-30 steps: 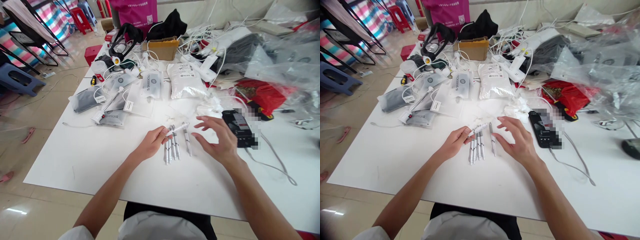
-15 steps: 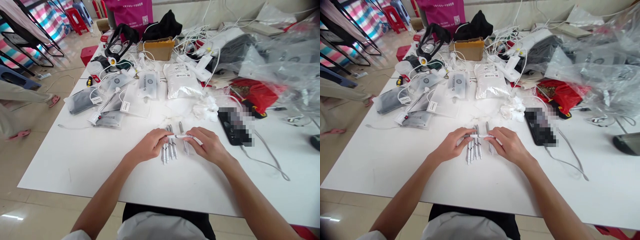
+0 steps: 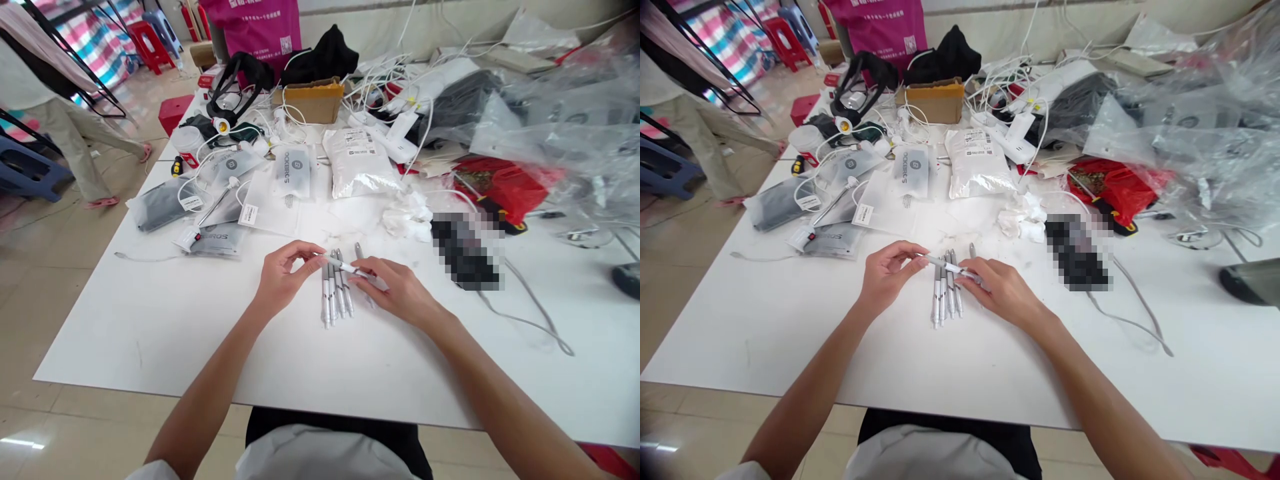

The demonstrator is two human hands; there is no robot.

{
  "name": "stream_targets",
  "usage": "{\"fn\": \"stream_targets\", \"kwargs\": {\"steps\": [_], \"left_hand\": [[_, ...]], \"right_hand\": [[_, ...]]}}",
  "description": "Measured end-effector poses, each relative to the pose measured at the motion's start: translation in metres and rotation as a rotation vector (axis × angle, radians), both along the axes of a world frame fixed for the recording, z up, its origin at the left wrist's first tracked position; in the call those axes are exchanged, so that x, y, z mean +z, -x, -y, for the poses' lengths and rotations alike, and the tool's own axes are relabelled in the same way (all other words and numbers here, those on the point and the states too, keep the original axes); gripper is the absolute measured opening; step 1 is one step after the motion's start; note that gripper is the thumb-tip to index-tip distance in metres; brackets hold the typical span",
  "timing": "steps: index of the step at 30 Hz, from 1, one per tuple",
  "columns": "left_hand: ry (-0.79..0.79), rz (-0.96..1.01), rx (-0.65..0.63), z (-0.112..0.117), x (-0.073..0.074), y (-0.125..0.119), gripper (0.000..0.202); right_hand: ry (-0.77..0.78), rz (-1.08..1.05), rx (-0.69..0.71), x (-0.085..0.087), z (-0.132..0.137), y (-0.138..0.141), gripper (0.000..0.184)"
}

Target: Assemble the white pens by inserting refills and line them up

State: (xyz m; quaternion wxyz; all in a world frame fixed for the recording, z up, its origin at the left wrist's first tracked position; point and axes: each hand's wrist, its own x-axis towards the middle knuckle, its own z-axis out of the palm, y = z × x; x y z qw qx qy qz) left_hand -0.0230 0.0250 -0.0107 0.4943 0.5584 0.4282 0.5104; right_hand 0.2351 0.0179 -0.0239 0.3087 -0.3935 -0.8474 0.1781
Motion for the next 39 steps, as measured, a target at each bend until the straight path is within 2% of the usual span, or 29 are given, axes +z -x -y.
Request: {"fn": "stream_targets", "kwargs": {"steps": [3, 7, 9, 13, 17, 19, 24, 28, 34, 36, 39], "left_hand": [[0.011, 0.089, -0.079, 0.003, 0.001, -0.004, 0.013], [-0.024, 0.125, -0.145, 0.003, 0.004, -0.002, 0.010], [-0.020, 0.136, -0.195, 0.002, 0.005, 0.000, 0.012], [0.023, 0.178, -0.267, 0.003, 0.002, -0.002, 0.015], [0.074, 0.251, -0.210, 0.005, -0.004, -0.008, 0.011], [0.056, 0.245, -0.208, 0.005, -0.005, -0.008, 0.010], [-0.041, 0.216, -0.268, 0.005, -0.005, -0.005, 0.013], [-0.030, 0.226, -0.296, 0.006, -0.006, -0.004, 0.013], [-0.026, 0.252, -0.391, 0.008, -0.003, -0.004, 0.015], [-0.001, 0.239, -0.394, 0.008, -0.002, -0.005, 0.019], [0.061, 0.249, -0.299, 0.009, -0.003, -0.009, 0.022]], "right_hand": [[0.023, -0.064, -0.031, -0.001, 0.009, 0.014, 0.018], [0.366, -0.168, -0.007, 0.004, 0.018, 0.022, 0.032], [0.471, -0.217, 0.009, 0.005, 0.019, 0.022, 0.032], [0.433, -0.270, -0.051, 0.002, 0.020, 0.023, 0.027], [0.434, -0.280, -0.069, 0.003, 0.019, 0.025, 0.030], [0.529, -0.313, -0.021, 0.005, 0.020, 0.024, 0.036], [0.910, -0.532, 0.152, 0.005, 0.022, 0.023, 0.047], [1.042, -0.655, 0.198, 0.006, 0.021, 0.024, 0.050], [1.368, -0.747, 0.411, 0.014, 0.015, 0.020, 0.051], [1.364, -0.765, 0.418, 0.014, 0.014, 0.020, 0.050], [1.193, -0.782, 0.322, 0.010, 0.015, 0.023, 0.040]]}}
